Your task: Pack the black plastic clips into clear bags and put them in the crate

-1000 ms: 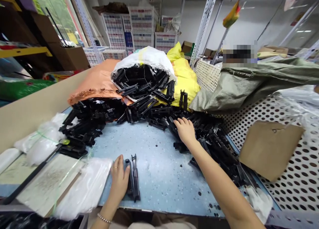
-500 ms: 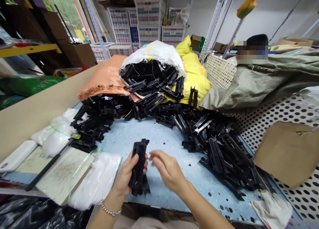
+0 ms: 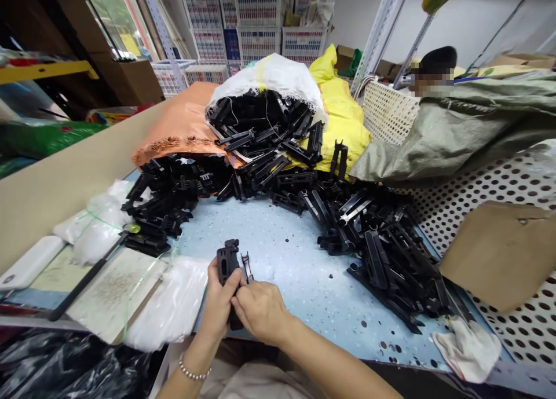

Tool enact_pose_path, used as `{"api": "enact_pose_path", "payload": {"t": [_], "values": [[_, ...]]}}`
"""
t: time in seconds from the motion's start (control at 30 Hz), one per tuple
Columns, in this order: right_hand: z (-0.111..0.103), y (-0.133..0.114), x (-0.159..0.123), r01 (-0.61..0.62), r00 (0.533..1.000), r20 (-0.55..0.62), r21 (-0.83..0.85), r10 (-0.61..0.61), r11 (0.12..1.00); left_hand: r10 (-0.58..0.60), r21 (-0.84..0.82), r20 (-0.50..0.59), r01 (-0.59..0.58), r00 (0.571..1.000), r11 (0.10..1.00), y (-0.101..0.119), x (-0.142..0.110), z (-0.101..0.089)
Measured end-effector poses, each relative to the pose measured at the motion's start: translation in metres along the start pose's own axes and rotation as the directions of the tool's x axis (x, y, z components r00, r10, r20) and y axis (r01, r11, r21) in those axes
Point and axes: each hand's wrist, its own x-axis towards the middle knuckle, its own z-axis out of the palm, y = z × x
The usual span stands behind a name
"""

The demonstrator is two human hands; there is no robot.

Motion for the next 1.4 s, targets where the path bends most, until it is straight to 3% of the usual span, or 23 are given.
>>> {"api": "enact_pose_path", "payload": {"t": [0.07, 0.13, 0.2, 0.27, 0.33, 0.4, 0.47, 0.53, 0.6, 0.67, 0.7, 0.77, 0.83, 0.9, 1.1, 1.17, 1.27, 1.33, 1.4], "values": [[-0.004, 0.021, 0.006, -0.033, 0.999, 0.005, -0.058, 0.034, 0.998, 0.039, 0.046, -0.081, -0.035, 0.996, 0.998, -0.007, 0.002, -0.013], [-0.020, 0.060, 0.020, -0.178, 0.983, -0.071, -0.135, 0.170, 0.975, 0.034, 0.089, -0.134, -0.022, 0.990, 0.996, -0.016, 0.008, -0.030], [-0.042, 0.108, 0.036, -0.421, 0.895, -0.260, -0.223, 0.362, 0.879, 0.063, 0.177, -0.155, -0.035, 0.986, 0.984, -0.028, 0.015, -0.043], [-0.061, 0.153, 0.049, -0.600, 0.784, -0.393, -0.280, 0.480, 0.749, 0.145, 0.305, -0.116, -0.104, 0.983, 0.947, -0.039, 0.020, -0.049], [-0.074, 0.184, 0.056, -0.677, 0.728, -0.402, -0.287, 0.556, 0.678, 0.221, 0.416, -0.024, -0.191, 0.975, 0.889, -0.046, 0.020, -0.048], [-0.079, 0.193, 0.058, -0.685, 0.716, -0.375, -0.219, 0.588, 0.694, 0.281, 0.476, 0.035, -0.264, 0.959, 0.839, -0.047, 0.016, -0.043], [-0.078, 0.180, 0.056, -0.630, 0.735, -0.355, -0.039, 0.578, 0.776, 0.346, 0.473, 0.035, -0.320, 0.938, 0.821, -0.039, 0.011, -0.034], [-0.073, 0.149, 0.053, -0.505, 0.775, -0.276, 0.269, 0.568, 0.820, 0.359, 0.372, 0.039, -0.347, 0.932, 0.861, -0.026, 0.006, -0.022], [-0.063, 0.109, 0.048, -0.378, 0.839, -0.090, 0.613, 0.537, 0.693, 0.248, 0.124, 0.129, -0.264, 0.960, 0.957, -0.012, 0.004, -0.006], [-0.052, 0.073, 0.044, -0.339, 0.888, 0.092, 0.793, 0.450, 0.507, 0.044, -0.156, 0.321, 0.007, 0.946, 0.988, 0.001, 0.003, 0.010], [-0.047, 0.059, 0.042, -0.343, 0.894, 0.125, 0.809, 0.430, 0.478, -0.042, -0.243, 0.416, 0.155, 0.909, 0.958, 0.007, 0.003, 0.017], [-0.038, 0.044, 0.039, -0.356, 0.883, 0.076, 0.753, 0.464, 0.554, -0.139, -0.304, 0.513, 0.331, 0.847, 0.893, 0.015, 0.002, 0.024], [-0.033, 0.042, 0.036, -0.362, 0.846, -0.085, 0.633, 0.527, 0.684, -0.162, -0.294, 0.498, 0.341, 0.852, 0.893, 0.021, 0.001, 0.023], [-0.032, 0.047, 0.035, -0.376, 0.811, -0.194, 0.552, 0.553, 0.745, -0.167, -0.276, 0.469, 0.323, 0.867, 0.905, 0.026, -0.001, 0.018], [-0.029, 0.053, 0.042, -0.309, 0.788, -0.280, 0.590, 0.548, 0.746, -0.200, -0.295, 0.545, 0.410, 0.814, 0.863, 0.028, -0.008, 0.014], [-0.025, 0.049, 0.047, -0.286, 0.798, -0.258, 0.632, 0.544, 0.720, -0.170, -0.339, 0.533, 0.393, 0.829, 0.855, 0.026, -0.012, 0.021], [-0.022, 0.044, 0.053, -0.302, 0.818, -0.209, 0.636, 0.535, 0.710, -0.100, -0.344, 0.437, 0.269, 0.894, 0.900, 0.023, -0.016, 0.027], [-0.022, 0.042, 0.054, -0.298, 0.797, -0.272, 0.600, 0.540, 0.742, -0.104, -0.262, 0.368, 0.211, 0.924, 0.942, 0.021, -0.015, 0.026], [-0.025, 0.041, 0.054, -0.251, 0.822, -0.341, 0.503, 0.456, 0.827, -0.126, -0.191, 0.315, 0.193, 0.941, 0.962, 0.020, -0.014, 0.022]]}}
